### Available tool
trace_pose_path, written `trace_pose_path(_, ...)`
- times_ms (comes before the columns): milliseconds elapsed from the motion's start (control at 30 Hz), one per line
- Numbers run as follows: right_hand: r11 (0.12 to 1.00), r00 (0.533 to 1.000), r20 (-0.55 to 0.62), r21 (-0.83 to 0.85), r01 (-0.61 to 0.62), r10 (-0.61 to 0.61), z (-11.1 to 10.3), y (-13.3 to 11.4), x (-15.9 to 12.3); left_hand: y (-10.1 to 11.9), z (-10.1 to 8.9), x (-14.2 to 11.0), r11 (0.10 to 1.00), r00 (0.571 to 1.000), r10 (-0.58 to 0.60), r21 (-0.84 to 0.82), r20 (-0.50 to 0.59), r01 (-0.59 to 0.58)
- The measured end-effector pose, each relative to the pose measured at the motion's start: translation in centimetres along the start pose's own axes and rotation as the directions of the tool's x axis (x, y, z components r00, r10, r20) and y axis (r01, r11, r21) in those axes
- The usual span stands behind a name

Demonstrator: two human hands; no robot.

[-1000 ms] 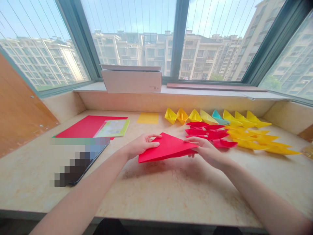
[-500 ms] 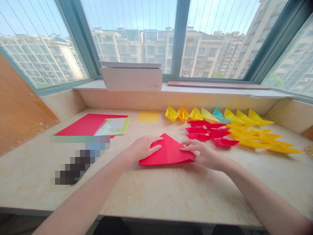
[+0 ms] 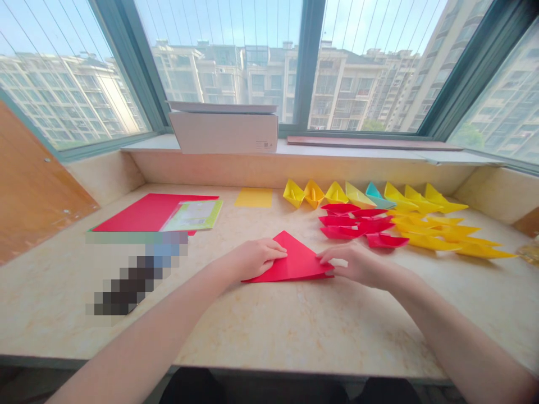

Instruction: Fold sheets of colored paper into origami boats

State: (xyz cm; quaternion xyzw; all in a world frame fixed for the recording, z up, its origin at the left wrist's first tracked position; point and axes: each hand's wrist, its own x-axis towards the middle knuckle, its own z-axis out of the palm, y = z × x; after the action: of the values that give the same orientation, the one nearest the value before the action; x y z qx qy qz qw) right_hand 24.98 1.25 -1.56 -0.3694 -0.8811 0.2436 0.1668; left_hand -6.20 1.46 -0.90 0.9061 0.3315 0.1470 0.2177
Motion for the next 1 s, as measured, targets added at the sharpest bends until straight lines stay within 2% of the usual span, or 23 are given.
trace_pose_path(100,0.997,0.996,0.055,-0.031,0.068,-0.066,-0.1,0.4,-0.3,0.2,-0.3,-0.2,1.0,1.0,0.003,0.015,0.015,-0.004)
trace_pose_path(267,0.985,0.991,-0.015,-0.11,0.129,-0.132,-0.1,0.3,-0.3,0.6,-1.9,-0.6,0.999,0.991,-0.011,-0.045,0.136,0.017)
trace_pose_path(400,0.989,0.992,-0.11,-0.14,0.045,-0.061,0.2,-0.2,0.1,0.6,-3.3,-1.0,0.985,0.96,-0.07,-0.133,0.273,0.109)
trace_pose_path(500,0.991,0.981,-0.189,-0.11,-0.073,0.052,0.8,-0.7,0.3,0.6,-3.4,-1.1,0.982,0.96,-0.113,-0.117,0.258,0.147)
trace_pose_path(600,0.987,0.97,-0.224,-0.107,-0.116,0.09,1.1,-1.0,0.3,0.4,-3.0,-1.1,0.985,0.977,-0.05,-0.15,0.207,0.083)
trace_pose_path(667,0.987,0.976,-0.215,-0.145,-0.076,0.043,1.0,-1.1,0.2,0.2,-2.7,-1.0,0.985,0.982,-0.009,-0.168,0.191,0.042)
trace_pose_path(800,0.979,0.992,-0.103,-0.199,0.048,-0.07,0.7,-1.0,0.2,0.1,-2.7,-1.0,0.988,0.976,0.006,-0.149,0.219,0.027)
trace_pose_path(867,0.977,0.994,-0.072,-0.203,0.069,-0.085,0.6,-0.9,0.3,0.4,-2.8,-1.0,0.989,0.972,0.006,-0.148,0.233,0.029)
trace_pose_path(1000,0.976,0.992,-0.086,-0.206,0.076,-0.096,0.8,-1.0,0.6,1.0,-2.9,-1.1,0.985,0.974,0.009,-0.169,0.228,0.03)
